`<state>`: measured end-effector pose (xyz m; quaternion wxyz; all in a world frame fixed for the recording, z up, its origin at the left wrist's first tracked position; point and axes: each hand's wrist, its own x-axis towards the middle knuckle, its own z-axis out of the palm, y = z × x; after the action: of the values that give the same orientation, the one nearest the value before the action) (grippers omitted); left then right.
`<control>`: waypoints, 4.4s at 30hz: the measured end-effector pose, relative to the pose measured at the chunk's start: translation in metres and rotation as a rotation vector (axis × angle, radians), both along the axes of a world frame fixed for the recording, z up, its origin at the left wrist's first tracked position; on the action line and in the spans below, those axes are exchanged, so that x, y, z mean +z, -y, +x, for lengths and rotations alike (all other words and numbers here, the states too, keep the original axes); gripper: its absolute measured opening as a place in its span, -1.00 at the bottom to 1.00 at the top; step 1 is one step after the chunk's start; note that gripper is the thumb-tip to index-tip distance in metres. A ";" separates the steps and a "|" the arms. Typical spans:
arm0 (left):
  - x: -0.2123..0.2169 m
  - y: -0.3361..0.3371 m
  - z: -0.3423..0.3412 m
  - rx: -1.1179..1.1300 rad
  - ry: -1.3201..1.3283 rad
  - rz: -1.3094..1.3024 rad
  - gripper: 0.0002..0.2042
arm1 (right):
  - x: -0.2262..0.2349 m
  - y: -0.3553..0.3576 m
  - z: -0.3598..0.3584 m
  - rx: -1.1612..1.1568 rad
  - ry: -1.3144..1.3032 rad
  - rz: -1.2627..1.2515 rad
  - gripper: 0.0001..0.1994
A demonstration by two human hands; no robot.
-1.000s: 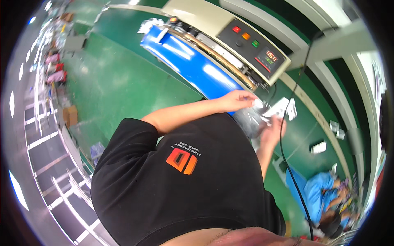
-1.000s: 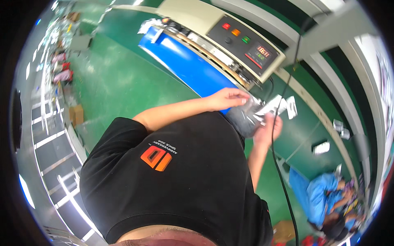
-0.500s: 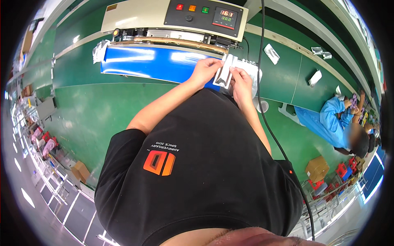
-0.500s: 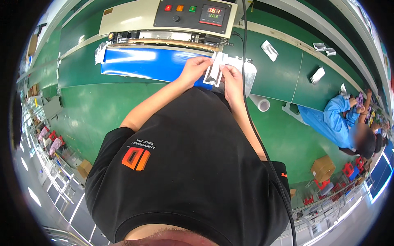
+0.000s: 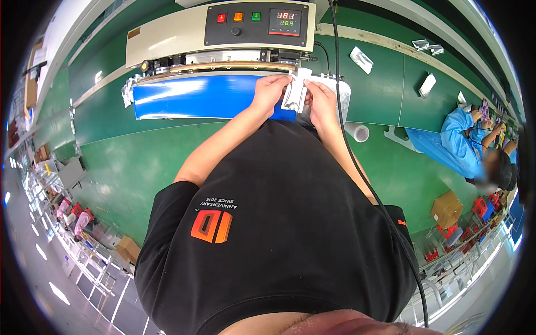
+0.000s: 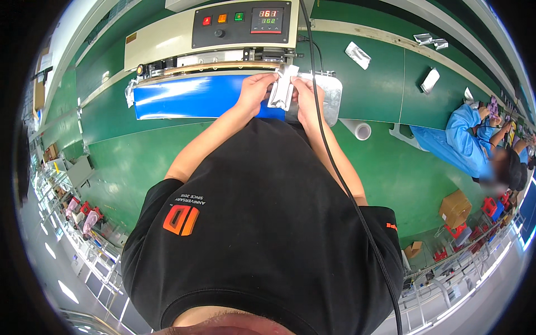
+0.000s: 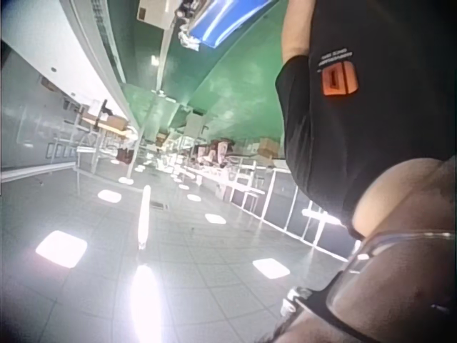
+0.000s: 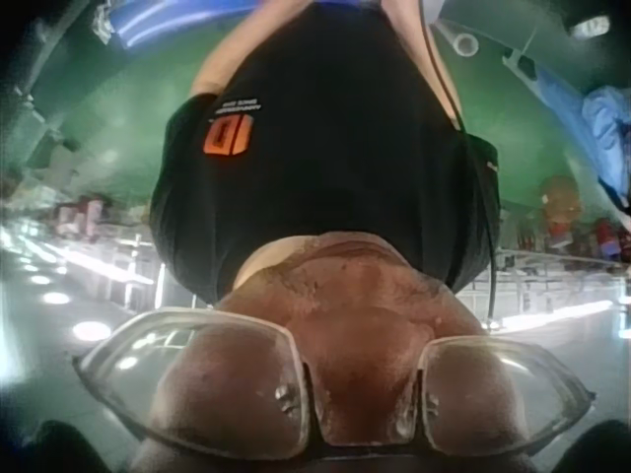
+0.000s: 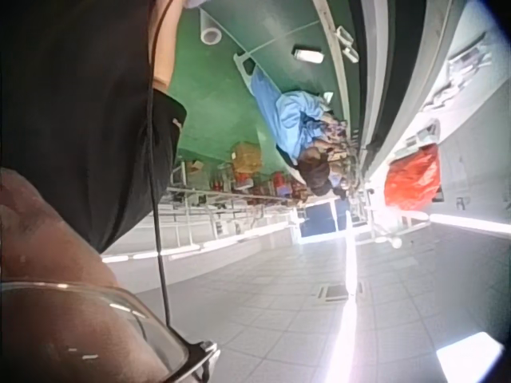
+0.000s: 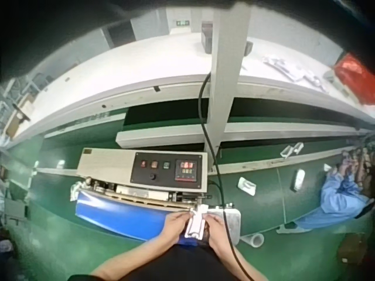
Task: The recorder is sealing small packets using a heat-sealing machine on an assembly line.
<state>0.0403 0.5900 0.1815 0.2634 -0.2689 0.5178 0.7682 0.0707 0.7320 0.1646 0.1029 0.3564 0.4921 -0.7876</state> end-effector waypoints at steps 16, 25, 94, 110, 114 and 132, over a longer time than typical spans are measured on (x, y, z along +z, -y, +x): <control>-0.012 0.041 -0.005 0.151 -0.004 -0.077 -0.86 | 0.009 0.051 -0.019 0.061 -0.014 0.046 -0.87; -0.016 0.119 0.023 -0.003 -0.426 -0.655 -0.83 | 0.012 0.059 -0.004 0.498 0.074 0.048 -0.78; -0.006 -0.002 0.006 -0.031 0.039 -0.027 -0.82 | 0.018 0.003 0.007 -0.014 -0.013 -0.074 -0.91; -0.004 -0.002 0.003 0.036 -0.037 -0.140 -0.85 | 0.007 0.008 -0.001 -0.057 -0.017 -0.088 -0.91; -0.009 0.001 0.003 0.052 -0.034 -0.141 -0.86 | 0.007 0.010 -0.003 -0.027 0.008 -0.080 -0.90; -0.017 0.061 0.000 0.205 -0.088 -0.144 -0.85 | 0.000 0.072 -0.021 0.122 -0.064 -0.037 -0.86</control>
<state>0.0406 0.5291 0.1648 0.1409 -0.3046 0.5524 0.7631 0.0494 0.6602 0.1643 0.1416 0.2981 0.5013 -0.7998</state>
